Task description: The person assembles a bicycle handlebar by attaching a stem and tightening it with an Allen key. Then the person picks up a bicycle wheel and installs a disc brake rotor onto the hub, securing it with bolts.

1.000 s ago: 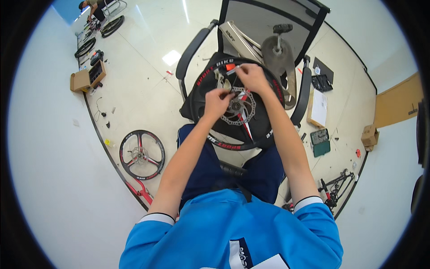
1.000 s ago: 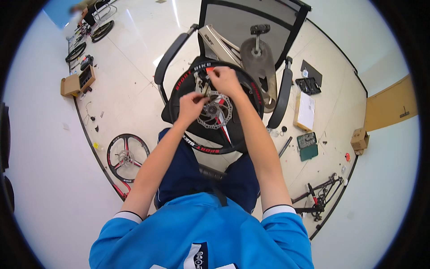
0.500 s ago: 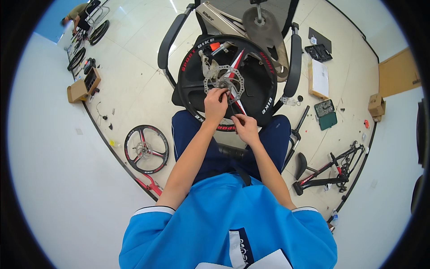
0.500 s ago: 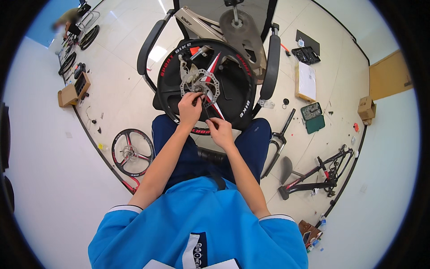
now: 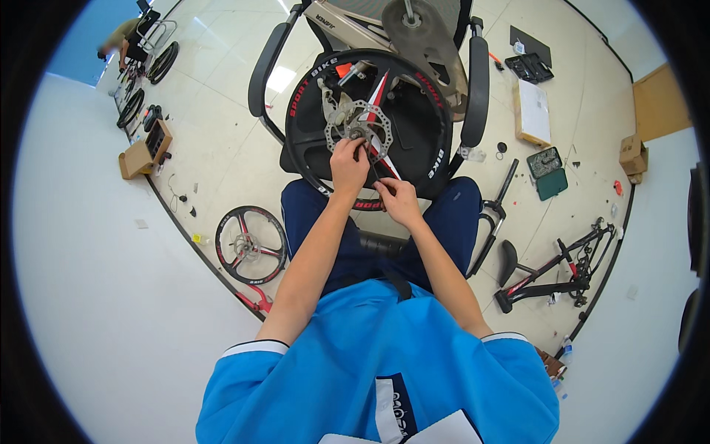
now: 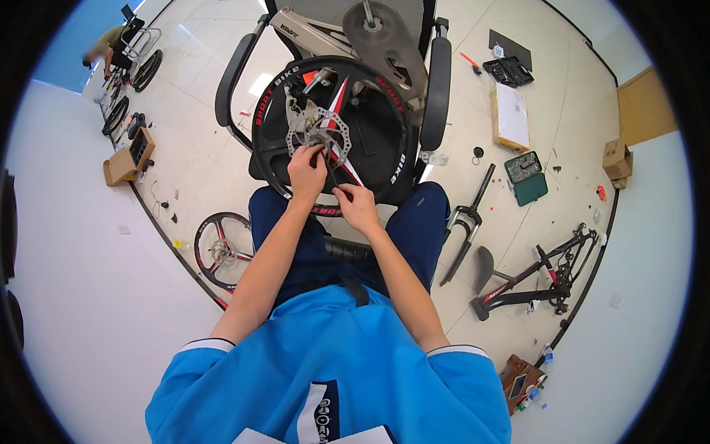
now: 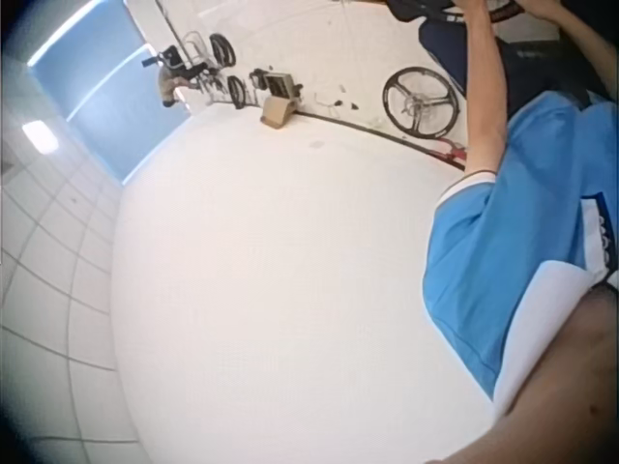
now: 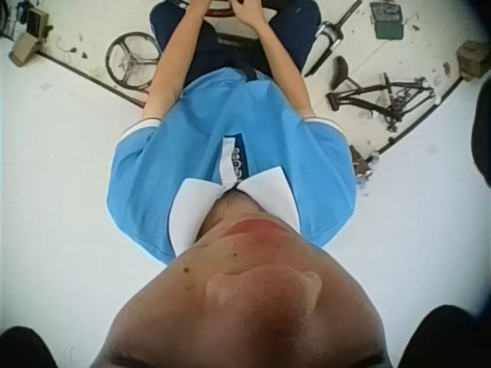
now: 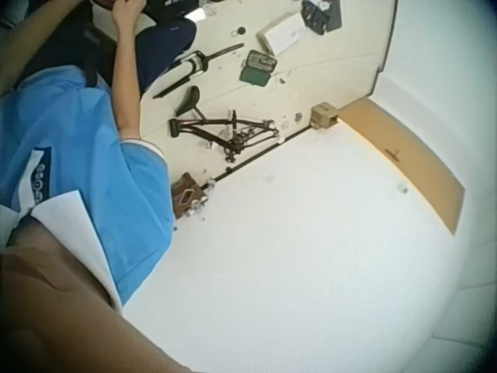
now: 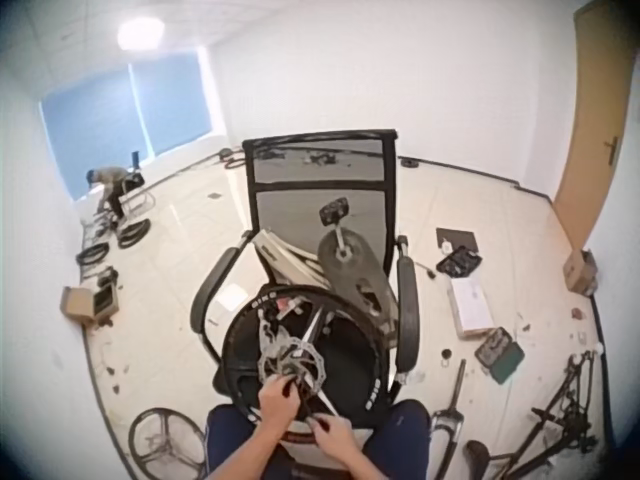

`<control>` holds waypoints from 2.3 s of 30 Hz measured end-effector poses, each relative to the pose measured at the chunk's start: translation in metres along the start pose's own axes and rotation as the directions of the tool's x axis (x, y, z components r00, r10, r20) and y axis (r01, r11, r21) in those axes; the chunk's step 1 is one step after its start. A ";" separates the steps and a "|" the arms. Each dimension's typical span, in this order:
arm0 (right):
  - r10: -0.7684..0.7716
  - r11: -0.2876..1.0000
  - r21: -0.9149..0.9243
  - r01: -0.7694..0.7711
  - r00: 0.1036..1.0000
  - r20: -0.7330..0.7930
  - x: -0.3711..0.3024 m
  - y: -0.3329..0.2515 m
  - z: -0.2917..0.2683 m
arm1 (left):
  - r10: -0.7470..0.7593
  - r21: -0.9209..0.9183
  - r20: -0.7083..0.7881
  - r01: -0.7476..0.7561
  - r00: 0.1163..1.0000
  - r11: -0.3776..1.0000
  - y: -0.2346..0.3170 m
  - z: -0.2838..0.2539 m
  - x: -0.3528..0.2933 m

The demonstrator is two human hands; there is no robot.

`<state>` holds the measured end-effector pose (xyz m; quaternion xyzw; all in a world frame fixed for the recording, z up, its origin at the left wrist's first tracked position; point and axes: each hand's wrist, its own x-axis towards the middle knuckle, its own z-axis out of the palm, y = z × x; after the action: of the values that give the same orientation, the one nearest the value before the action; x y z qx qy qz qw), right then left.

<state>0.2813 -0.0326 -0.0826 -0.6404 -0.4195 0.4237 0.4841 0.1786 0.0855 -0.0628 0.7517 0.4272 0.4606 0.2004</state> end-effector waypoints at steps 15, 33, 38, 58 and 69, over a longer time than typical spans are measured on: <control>0.223 0.873 0.431 -0.226 0.973 0.059 0.043 -0.010 -0.055 | 0.072 -0.035 -0.028 -0.073 0.997 0.997 -0.011 0.000 -0.002; 0.040 0.987 0.162 -0.019 0.991 -0.129 0.091 -0.068 -0.068 | -0.007 -0.113 -0.079 -0.002 0.997 0.994 0.010 -0.002 0.005; -0.109 0.981 -0.155 0.120 0.991 0.077 0.026 -0.047 -0.046 | 0.052 0.010 -0.034 -0.051 0.998 0.999 -0.012 -0.028 -0.004; -0.057 0.974 -0.213 0.075 0.994 0.090 0.007 -0.023 0.015 | 0.127 -0.012 0.029 -0.127 0.991 0.992 -0.024 -0.016 0.001; -0.023 0.980 -0.191 0.047 0.992 0.127 0.006 -0.025 0.026 | 0.137 -0.022 0.041 -0.136 0.990 0.990 -0.031 -0.020 -0.002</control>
<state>0.2555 -0.0159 -0.0636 -0.6494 -0.4992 0.4112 0.3999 0.1465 0.0989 -0.0760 0.7868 0.3661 0.4612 0.1848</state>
